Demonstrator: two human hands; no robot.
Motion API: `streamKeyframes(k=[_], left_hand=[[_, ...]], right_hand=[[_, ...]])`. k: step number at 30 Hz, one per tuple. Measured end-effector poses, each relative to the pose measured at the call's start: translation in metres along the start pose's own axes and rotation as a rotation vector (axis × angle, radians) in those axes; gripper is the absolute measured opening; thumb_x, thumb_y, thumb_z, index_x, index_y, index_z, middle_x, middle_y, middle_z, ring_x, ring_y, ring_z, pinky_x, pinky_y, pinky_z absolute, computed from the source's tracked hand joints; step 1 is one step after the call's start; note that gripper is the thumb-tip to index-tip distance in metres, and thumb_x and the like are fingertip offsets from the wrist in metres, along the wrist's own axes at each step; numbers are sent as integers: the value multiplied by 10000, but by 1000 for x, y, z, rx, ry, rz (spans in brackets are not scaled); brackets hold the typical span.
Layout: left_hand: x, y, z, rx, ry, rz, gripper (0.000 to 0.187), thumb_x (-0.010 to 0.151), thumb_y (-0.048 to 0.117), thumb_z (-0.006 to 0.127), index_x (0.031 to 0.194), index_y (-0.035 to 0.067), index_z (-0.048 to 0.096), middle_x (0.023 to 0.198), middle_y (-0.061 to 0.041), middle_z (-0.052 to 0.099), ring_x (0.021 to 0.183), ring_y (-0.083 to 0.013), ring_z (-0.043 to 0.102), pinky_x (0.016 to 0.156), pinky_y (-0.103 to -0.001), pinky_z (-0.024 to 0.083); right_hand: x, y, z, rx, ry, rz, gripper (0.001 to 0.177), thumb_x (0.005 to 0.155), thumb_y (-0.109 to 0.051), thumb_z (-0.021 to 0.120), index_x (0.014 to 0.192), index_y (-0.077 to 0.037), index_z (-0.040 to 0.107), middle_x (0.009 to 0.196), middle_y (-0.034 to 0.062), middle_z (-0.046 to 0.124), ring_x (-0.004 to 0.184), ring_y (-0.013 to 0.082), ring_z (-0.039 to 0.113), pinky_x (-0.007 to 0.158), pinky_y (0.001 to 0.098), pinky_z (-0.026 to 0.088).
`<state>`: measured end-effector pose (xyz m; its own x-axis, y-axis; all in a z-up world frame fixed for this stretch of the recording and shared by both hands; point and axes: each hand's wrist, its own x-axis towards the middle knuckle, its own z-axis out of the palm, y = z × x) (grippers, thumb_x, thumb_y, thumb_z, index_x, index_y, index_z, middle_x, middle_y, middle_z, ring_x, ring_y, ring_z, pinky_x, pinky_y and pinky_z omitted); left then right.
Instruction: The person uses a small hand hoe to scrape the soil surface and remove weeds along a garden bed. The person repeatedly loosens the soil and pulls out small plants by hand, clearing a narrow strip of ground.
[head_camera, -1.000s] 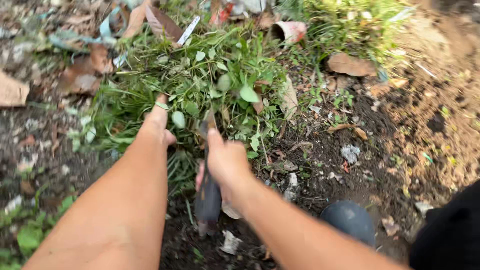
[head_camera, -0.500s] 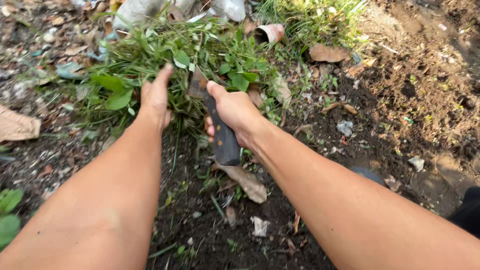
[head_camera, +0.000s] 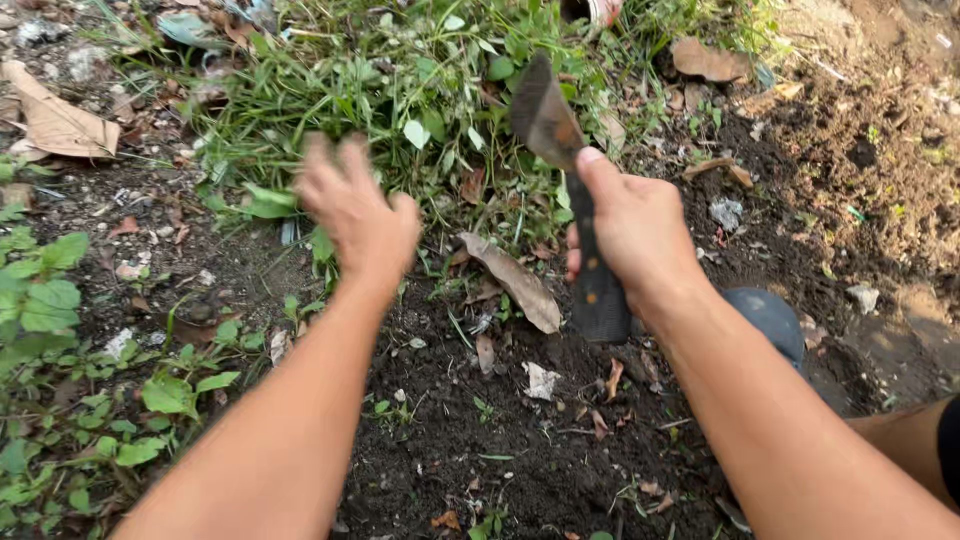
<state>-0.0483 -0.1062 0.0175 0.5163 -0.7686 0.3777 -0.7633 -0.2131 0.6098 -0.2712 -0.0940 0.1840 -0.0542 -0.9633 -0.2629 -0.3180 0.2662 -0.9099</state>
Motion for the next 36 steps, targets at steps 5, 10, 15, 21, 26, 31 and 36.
streamKeyframes(k=[5, 10, 15, 21, 26, 31, 36], left_hand=[[-83, 40, 28, -119, -241, 769, 705, 672, 314, 807, 1319, 128, 597, 1469, -353, 362, 1303, -573, 349, 1103, -680, 342], [-95, 64, 68, 188, -799, 720, 663, 708, 119, 785, 1344, 234, 640, 1436, -154, 510, 1339, -467, 438, 963, -547, 532], [2, 41, 61, 315, -546, 536, 159, 931, 1, 653, 1035, 39, 768, 1022, -197, 725, 953, -355, 714, 886, -480, 609], [-6, 45, 72, 359, -129, 182, 741, 639, 158, 765, 1350, 63, 578, 1432, -260, 451, 1373, -474, 386, 1022, -717, 348], [-65, 95, 105, 243, -211, 737, 456, 896, 153, 604, 1351, 134, 584, 1426, -174, 509, 1375, -399, 446, 1167, -687, 280], [-44, 74, 119, 155, -379, 943, 472, 823, 467, 562, 1203, 218, 689, 1357, -171, 587, 1203, -506, 534, 832, -637, 457], [4, 52, 137, 466, -828, 837, 337, 956, 393, 564, 1203, 204, 694, 1302, -98, 639, 1192, -337, 628, 895, -480, 576]], right_hand=[[-4, 23, -20, 69, 85, 102, 426, 977, -447, 578, 831, -47, 576, 614, 78, 585, 422, 182, 548, 414, 375, 513], [-8, 47, -38, 52, 94, 120, 448, 978, -435, 592, 801, -24, 568, 610, 87, 595, 416, 194, 554, 410, 381, 509], [-18, 53, -51, 28, 41, 161, 441, 983, -430, 561, 798, -31, 602, 597, 85, 601, 412, 189, 558, 412, 378, 499], [-22, 40, -85, -40, -72, 428, 461, 979, -420, 589, 809, 8, 559, 571, 97, 570, 412, 187, 520, 431, 404, 515], [-24, 31, -116, -133, -84, 675, 524, 1005, -511, 542, 916, -5, 644, 564, 72, 547, 422, 171, 513, 453, 369, 503], [-29, 40, -130, -122, 0, 707, 486, 998, -474, 502, 941, -8, 626, 591, 60, 553, 429, 155, 501, 461, 349, 495], [-27, 39, -123, -12, -77, 703, 490, 991, -477, 491, 913, -14, 633, 574, 53, 539, 411, 150, 490, 440, 343, 494]])
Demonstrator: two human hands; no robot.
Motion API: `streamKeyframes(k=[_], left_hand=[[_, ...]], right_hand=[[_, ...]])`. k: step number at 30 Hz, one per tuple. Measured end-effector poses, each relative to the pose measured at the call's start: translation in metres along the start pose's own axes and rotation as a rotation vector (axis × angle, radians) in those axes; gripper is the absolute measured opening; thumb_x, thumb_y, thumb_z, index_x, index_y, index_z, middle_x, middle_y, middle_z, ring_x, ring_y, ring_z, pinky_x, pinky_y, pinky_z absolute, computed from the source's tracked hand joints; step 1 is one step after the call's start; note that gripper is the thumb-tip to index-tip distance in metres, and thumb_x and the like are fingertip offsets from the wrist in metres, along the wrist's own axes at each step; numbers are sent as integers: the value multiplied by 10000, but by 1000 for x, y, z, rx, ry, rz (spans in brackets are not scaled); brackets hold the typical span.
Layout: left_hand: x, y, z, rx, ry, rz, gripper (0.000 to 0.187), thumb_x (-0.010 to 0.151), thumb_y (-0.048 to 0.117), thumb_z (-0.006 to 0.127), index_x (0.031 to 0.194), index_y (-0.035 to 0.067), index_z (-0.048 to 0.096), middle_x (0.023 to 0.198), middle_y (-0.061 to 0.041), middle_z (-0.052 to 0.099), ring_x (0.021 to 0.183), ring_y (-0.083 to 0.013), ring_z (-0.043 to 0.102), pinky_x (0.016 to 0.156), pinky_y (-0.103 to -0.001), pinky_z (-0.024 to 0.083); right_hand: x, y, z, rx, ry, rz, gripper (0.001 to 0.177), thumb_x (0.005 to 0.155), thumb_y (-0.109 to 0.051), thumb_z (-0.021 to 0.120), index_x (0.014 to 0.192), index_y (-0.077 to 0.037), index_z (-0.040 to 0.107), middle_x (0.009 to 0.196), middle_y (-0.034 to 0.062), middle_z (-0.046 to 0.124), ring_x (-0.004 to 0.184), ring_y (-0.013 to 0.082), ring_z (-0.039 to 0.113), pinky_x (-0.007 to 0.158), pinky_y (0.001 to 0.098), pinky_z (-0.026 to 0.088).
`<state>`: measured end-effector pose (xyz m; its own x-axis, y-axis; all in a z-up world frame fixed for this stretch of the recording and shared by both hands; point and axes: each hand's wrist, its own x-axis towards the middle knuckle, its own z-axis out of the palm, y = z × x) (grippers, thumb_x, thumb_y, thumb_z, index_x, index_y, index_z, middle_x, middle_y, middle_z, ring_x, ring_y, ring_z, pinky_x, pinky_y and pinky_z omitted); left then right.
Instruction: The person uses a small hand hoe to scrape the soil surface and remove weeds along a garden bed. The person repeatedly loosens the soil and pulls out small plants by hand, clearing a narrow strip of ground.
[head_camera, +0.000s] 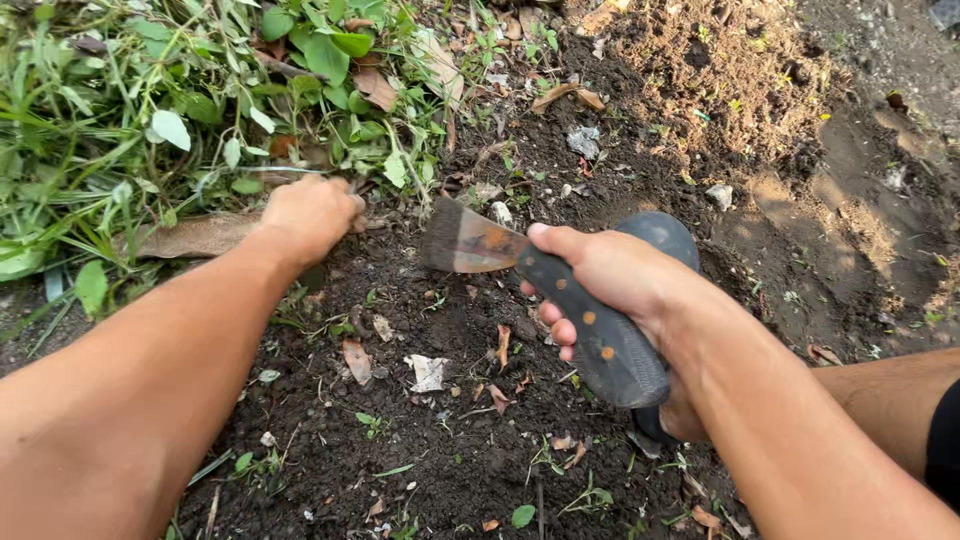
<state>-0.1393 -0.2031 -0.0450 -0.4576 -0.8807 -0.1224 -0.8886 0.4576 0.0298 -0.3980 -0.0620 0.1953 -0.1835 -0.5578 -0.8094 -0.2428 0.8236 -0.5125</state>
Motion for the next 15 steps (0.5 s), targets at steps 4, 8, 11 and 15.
streamKeyframes(k=[4, 8, 11, 15], left_hand=[[2, 18, 1, -3, 31, -62, 294, 1013, 327, 513, 1051, 165, 755, 1078, -122, 766, 1042, -320, 718, 838, -475, 597], [-11, 23, 2, -109, 118, -132, 333, 965, 405, 557, 945, 149, 769, 952, -139, 762, 948, -355, 720, 785, -515, 578], [-24, 20, 7, -170, 91, -194, 303, 929, 391, 588, 969, 152, 769, 974, -163, 760, 969, -372, 721, 815, -522, 568], [-23, 14, -6, -292, 135, -369, 308, 910, 380, 571, 1000, 143, 747, 993, -190, 738, 936, -387, 713, 776, -562, 543]], right_hand=[[15, 10, 5, 34, -105, -28, 490, 1012, -463, 476, 943, 3, 610, 580, 62, 533, 420, 165, 504, 461, 371, 524], [42, 28, 30, 186, -109, 100, 507, 1027, -479, 458, 949, 8, 578, 570, 61, 529, 420, 177, 493, 475, 392, 512], [60, 29, 62, 464, -193, 151, 502, 1043, -491, 432, 919, -20, 552, 540, 38, 497, 409, 179, 465, 460, 387, 488], [59, 40, 83, 745, -294, 151, 567, 1037, -521, 368, 885, -6, 549, 506, 50, 478, 407, 206, 461, 479, 388, 500]])
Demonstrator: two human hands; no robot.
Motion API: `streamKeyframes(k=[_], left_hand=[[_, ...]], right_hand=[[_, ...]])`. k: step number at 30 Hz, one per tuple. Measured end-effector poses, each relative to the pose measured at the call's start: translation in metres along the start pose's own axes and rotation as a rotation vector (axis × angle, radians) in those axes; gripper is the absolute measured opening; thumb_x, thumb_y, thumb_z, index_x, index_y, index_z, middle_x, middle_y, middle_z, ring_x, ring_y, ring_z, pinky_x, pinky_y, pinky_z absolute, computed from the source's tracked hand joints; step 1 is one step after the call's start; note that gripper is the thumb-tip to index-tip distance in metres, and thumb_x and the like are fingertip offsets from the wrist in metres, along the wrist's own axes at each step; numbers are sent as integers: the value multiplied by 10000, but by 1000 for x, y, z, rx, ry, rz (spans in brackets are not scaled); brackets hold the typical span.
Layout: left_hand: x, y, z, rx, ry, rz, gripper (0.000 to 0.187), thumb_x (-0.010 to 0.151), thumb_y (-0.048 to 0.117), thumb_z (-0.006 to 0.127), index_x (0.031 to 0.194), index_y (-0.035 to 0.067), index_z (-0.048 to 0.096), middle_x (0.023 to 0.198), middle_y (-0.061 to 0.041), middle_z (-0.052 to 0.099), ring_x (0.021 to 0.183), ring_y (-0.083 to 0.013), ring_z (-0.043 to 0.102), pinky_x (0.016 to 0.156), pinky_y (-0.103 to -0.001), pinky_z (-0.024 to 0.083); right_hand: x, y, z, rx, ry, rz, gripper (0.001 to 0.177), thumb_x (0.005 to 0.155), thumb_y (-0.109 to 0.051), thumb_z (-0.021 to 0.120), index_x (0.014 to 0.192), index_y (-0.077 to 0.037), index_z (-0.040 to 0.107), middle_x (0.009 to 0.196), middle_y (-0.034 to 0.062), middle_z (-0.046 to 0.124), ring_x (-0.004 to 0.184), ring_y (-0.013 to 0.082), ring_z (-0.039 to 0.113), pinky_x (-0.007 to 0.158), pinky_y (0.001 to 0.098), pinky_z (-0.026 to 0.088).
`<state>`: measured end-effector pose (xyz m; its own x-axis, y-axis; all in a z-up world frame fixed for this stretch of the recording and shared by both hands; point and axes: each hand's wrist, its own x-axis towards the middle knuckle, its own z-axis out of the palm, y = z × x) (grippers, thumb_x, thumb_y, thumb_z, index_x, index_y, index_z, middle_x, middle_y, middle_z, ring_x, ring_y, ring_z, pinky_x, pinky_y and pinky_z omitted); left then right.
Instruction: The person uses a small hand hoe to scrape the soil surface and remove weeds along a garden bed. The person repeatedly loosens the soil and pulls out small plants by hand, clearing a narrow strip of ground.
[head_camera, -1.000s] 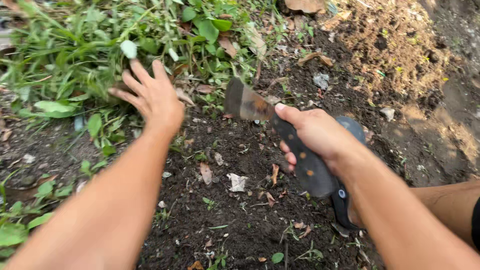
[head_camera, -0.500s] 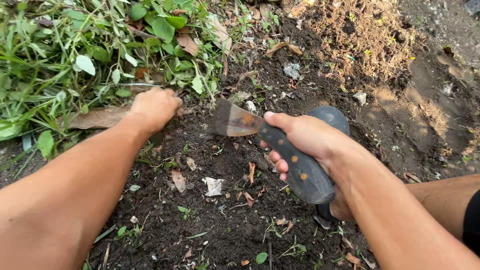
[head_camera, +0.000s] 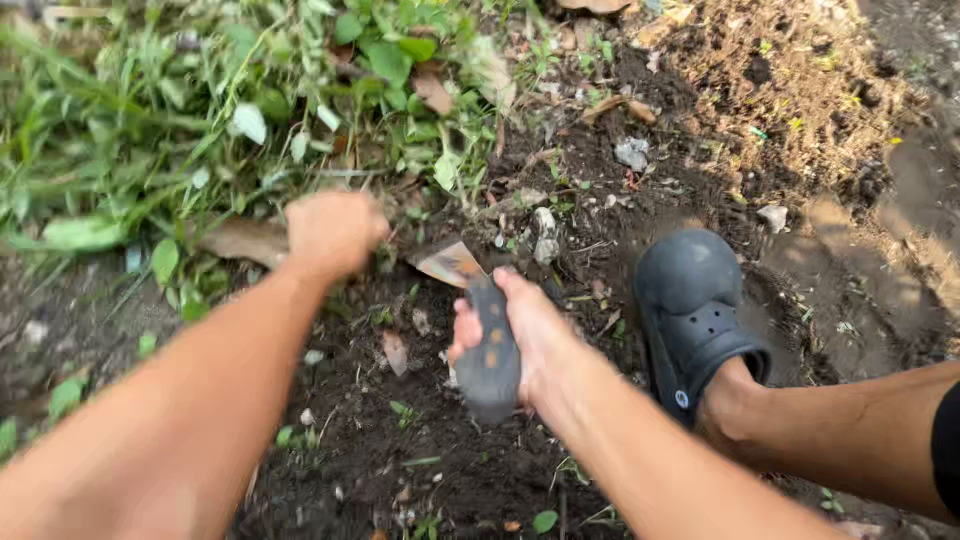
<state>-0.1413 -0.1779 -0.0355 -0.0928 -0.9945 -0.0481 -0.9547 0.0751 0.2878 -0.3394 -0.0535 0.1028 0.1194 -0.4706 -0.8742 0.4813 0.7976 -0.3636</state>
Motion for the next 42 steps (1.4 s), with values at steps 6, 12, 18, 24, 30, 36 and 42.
streamKeyframes(k=[6, 12, 18, 24, 30, 36, 42], left_hand=[[13, -82, -66, -49, 198, -348, 363, 1055, 395, 518, 1075, 93, 718, 985, -184, 713, 942, -354, 683, 828, -567, 528], [3, -86, -63, 433, 816, -218, 705, 569, 409, 772, 1160, 31, 704, 1157, -271, 631, 1132, -425, 499, 950, -625, 338], [-91, -38, -34, 207, -256, 334, 279, 1045, 273, 489, 1205, 90, 626, 1247, -141, 586, 1141, -280, 611, 992, -437, 550], [-119, -34, -4, 124, 104, 273, 462, 872, 356, 558, 1271, 123, 542, 1196, -208, 590, 992, -428, 682, 734, -543, 572], [-98, -33, 10, -26, -135, 42, 185, 1021, 145, 458, 1173, 102, 556, 1129, -260, 638, 947, -467, 697, 806, -570, 580], [-86, -95, -41, -344, 187, -268, 240, 1099, 228, 475, 1206, 38, 574, 1001, -284, 686, 934, -476, 695, 861, -569, 559], [-99, -116, -50, -155, 204, -35, 549, 722, 13, 731, 1225, 37, 511, 1109, -270, 654, 1043, -492, 631, 886, -571, 520]], right_hand=[[-17, 0, 9, -1020, 189, -498, 487, 998, -434, 531, 829, 22, 561, 530, 82, 545, 398, 198, 536, 413, 409, 487], [-63, -30, 46, -1025, 230, -420, 462, 997, -409, 550, 787, 2, 570, 574, 105, 577, 417, 208, 536, 413, 408, 506], [-94, -49, 52, -1192, 270, -166, 577, 1029, -498, 525, 792, 28, 524, 542, 104, 513, 410, 225, 501, 439, 422, 492], [-62, -1, 46, -1080, 253, -25, 423, 1023, -430, 513, 946, -15, 543, 603, 81, 541, 448, 197, 506, 482, 433, 552], [-7, 21, -25, -155, -176, 272, 501, 973, -481, 505, 946, 13, 581, 569, 17, 503, 408, 131, 479, 416, 341, 499], [-29, -1, -5, -83, -440, 183, 539, 1055, -434, 458, 1060, 85, 600, 608, 6, 502, 454, 113, 494, 468, 322, 514], [-62, -18, 46, -965, 148, -112, 493, 1015, -470, 447, 966, 0, 589, 578, 56, 507, 434, 175, 483, 466, 394, 505]])
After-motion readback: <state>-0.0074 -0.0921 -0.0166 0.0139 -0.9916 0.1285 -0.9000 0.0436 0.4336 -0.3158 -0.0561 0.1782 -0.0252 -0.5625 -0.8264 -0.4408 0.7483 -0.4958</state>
